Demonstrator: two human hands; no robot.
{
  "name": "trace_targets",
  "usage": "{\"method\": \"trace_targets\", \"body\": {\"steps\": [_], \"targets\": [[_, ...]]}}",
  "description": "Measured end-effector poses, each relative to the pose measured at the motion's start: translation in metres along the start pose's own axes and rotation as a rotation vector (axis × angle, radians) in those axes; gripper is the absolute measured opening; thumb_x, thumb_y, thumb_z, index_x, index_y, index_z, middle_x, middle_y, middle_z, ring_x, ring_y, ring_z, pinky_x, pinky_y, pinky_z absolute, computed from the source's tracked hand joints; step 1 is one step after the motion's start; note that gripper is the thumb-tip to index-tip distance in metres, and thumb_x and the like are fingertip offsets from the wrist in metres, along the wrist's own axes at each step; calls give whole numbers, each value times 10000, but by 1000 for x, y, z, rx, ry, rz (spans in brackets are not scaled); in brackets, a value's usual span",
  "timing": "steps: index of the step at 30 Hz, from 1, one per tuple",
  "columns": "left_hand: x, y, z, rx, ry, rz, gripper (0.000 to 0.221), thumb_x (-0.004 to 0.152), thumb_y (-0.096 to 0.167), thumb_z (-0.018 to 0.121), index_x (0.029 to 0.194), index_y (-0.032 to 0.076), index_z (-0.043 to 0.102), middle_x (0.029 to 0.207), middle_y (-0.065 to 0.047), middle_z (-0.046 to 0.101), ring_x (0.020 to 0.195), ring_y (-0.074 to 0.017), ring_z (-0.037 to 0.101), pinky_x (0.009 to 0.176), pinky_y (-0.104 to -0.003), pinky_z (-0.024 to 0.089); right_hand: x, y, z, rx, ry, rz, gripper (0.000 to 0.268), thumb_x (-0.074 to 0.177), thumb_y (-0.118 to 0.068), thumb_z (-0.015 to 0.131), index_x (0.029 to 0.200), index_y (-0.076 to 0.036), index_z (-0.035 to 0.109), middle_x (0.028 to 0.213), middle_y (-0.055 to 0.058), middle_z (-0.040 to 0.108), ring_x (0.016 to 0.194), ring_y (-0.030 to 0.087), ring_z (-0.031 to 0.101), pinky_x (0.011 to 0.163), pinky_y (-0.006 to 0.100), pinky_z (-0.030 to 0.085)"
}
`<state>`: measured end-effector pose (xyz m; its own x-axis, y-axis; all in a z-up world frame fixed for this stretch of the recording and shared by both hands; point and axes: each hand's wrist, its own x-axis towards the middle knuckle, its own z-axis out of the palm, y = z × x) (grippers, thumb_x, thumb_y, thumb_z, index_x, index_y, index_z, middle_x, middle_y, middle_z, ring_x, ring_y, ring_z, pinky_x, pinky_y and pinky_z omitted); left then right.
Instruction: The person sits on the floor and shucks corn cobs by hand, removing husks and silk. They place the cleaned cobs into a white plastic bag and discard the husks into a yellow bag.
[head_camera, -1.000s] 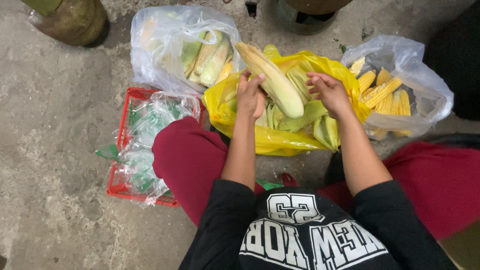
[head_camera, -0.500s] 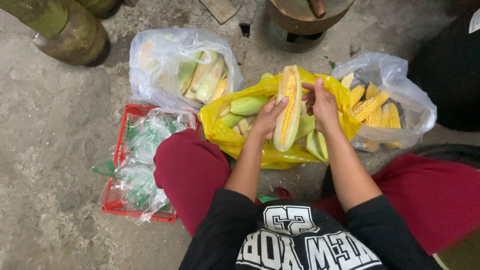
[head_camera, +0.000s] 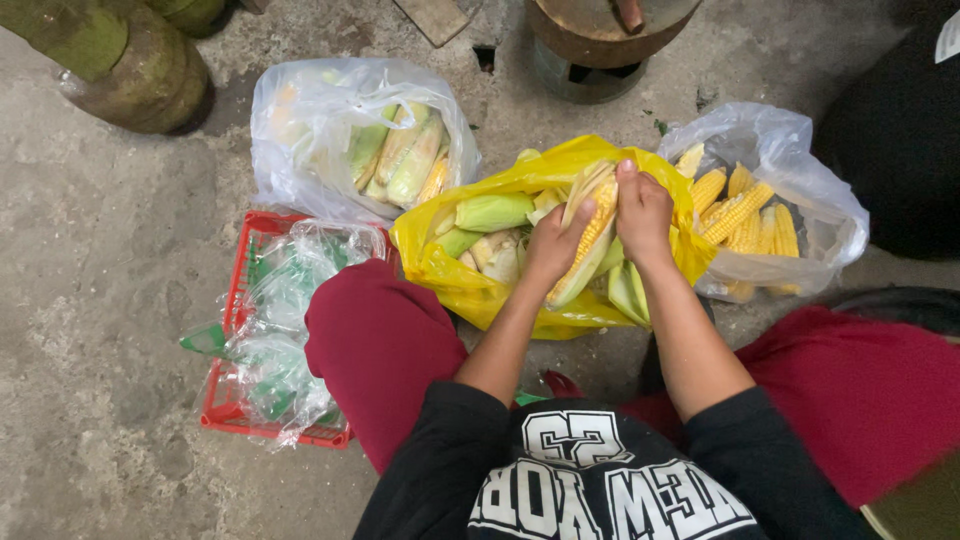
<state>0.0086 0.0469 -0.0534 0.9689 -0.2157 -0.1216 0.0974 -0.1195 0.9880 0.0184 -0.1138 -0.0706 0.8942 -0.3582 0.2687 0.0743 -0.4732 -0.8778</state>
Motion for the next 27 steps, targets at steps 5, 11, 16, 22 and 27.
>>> {"method": "trace_targets", "body": {"steps": [5,11,16,22,27], "targets": [[-5,-2,5,-61,-8,10,482,998,450,600,1143,2,700,928,-86,747,841,-154,693,798,-309,542,8,26,7,504,-105,455,455,1088,-412,545,907,-28,709,826,58,673,688,132,582,637,325,501],[16,-44,15,-286,14,-12,462,1085,396,579,1099,-41,728,931,-76,713,829,-112,618,769,-279,518,9,9,2,598,-184,558,511,1081,-470,543,1042,12,709,913,81,724,761,164,660,702,322,546],[30,-62,7,-661,-247,-256,404,1038,359,566,1184,3,689,1024,-68,729,856,-136,683,758,-306,562,3,-20,-6,1061,-477,702,566,962,-543,433,1223,-114,694,1068,134,748,953,229,718,850,370,589],[33,-41,10,-321,-126,-370,837,1010,658,317,1306,-45,662,1215,-174,713,1106,-257,675,980,-381,507,10,4,4,1166,-334,559,460,1128,-445,519,1040,-12,647,984,152,688,1014,325,721,928,441,586],[19,-17,16,-45,81,-150,1054,953,824,168,1505,-37,420,1460,-267,511,1362,-401,478,1134,-439,356,3,30,17,1161,88,745,342,1050,-350,516,1026,-65,704,965,75,724,889,222,686,849,383,576]]}}
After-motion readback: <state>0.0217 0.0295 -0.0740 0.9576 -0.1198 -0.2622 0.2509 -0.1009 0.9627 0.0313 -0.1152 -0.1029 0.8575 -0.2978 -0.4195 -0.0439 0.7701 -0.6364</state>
